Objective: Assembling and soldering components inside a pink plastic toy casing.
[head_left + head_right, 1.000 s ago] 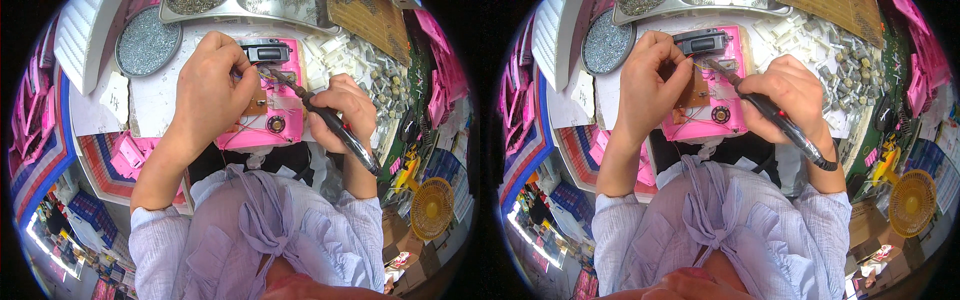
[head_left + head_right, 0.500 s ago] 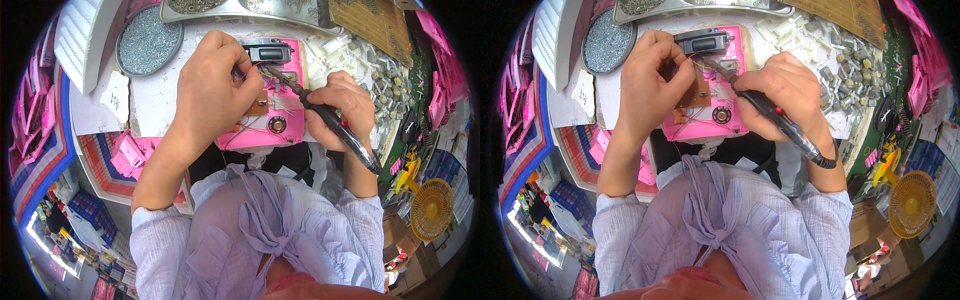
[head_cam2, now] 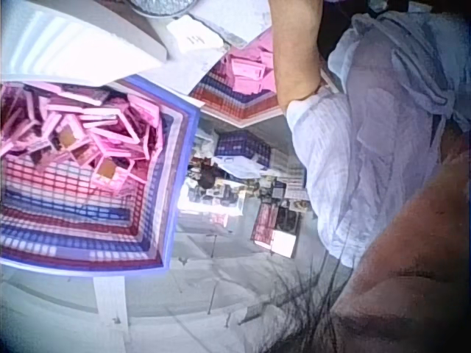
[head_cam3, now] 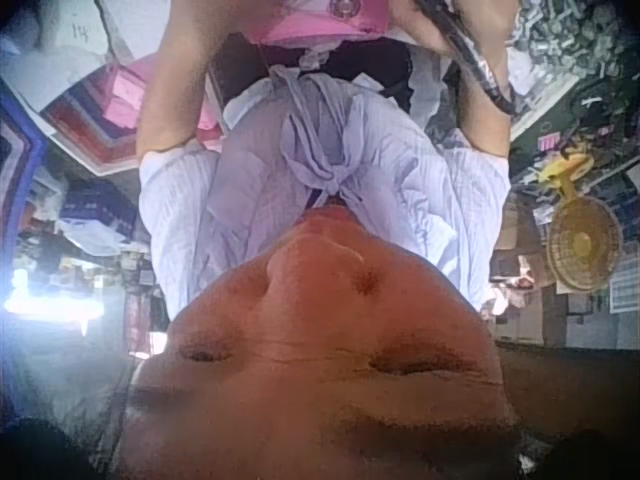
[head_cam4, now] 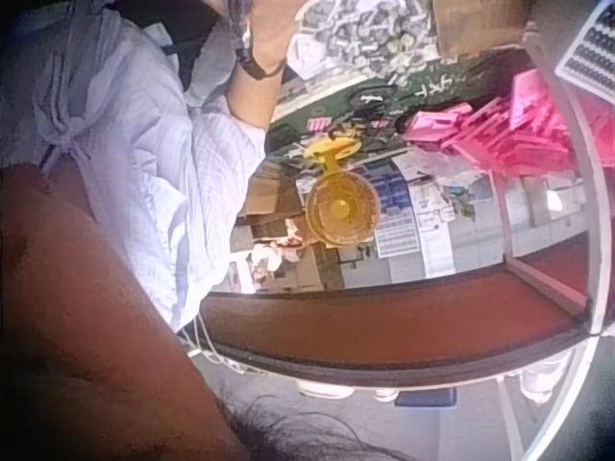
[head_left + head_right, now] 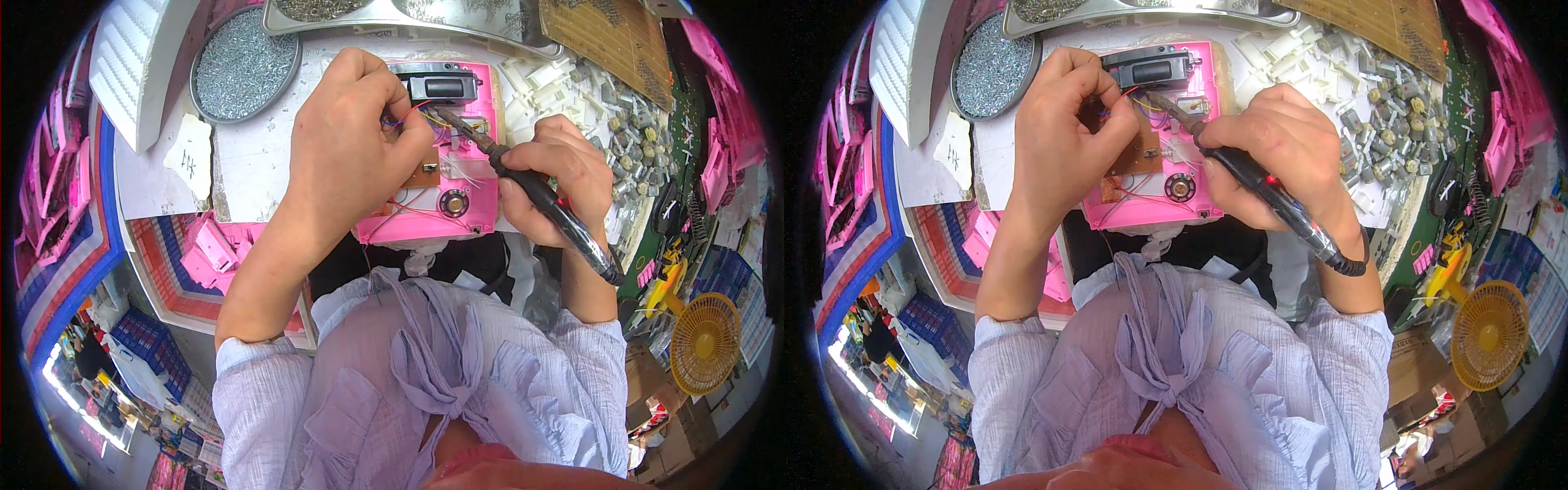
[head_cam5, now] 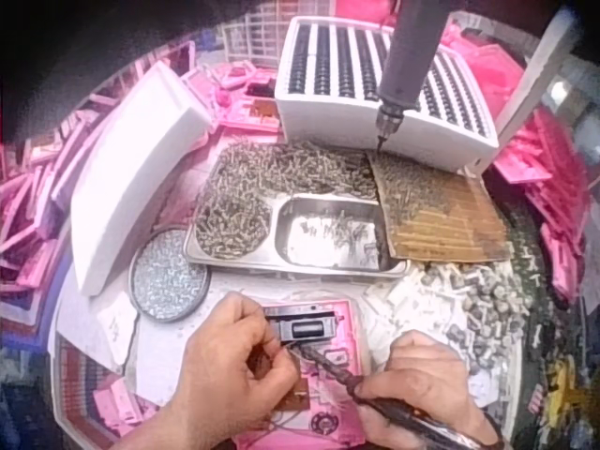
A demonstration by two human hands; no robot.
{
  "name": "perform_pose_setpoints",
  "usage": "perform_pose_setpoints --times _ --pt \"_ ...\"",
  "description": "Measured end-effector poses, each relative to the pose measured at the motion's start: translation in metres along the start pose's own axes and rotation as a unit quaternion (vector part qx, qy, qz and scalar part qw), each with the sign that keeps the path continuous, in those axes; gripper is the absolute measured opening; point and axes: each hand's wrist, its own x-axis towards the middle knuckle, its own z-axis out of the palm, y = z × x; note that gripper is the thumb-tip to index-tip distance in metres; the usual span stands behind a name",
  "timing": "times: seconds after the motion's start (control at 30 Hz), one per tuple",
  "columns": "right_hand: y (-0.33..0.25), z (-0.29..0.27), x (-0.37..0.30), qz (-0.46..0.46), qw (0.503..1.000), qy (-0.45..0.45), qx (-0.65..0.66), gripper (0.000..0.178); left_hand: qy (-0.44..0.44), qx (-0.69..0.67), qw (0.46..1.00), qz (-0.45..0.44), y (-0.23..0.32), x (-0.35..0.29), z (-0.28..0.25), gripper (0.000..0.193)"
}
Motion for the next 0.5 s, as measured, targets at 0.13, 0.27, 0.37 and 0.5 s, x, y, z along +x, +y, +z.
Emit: perform_pose_setpoints --times 0.13,0.27,0.37,0.5 --pt "0.0006 0.0002 -0.0007 -0.002 1.0 0.003 -0.003 0.027 -0.003 0.004 1.0 -0.011 0.001 0.0006 -0.0001 0.011" --pt "0.0015 0.0001 -0.0005 -0.006 1.0 0.005 0.0 0.027 0.003 0.017 1.0 -0.014 -0.0004 0.0012 0.0015 0.014" --pt "0.0013 -0.0034 0.001 0.002 1.0 -0.004 0.002 0.027 0.012 0.024 1.0 0.007 -0.0009 -0.0003 0.0035 0.012" --pt "-0.0024 -0.0054 0.0007 0.02 1.0 -0.01 0.009 0.026 0.01 0.016 1.0 0.007 0.0 -0.0004 0.0036 0.011"
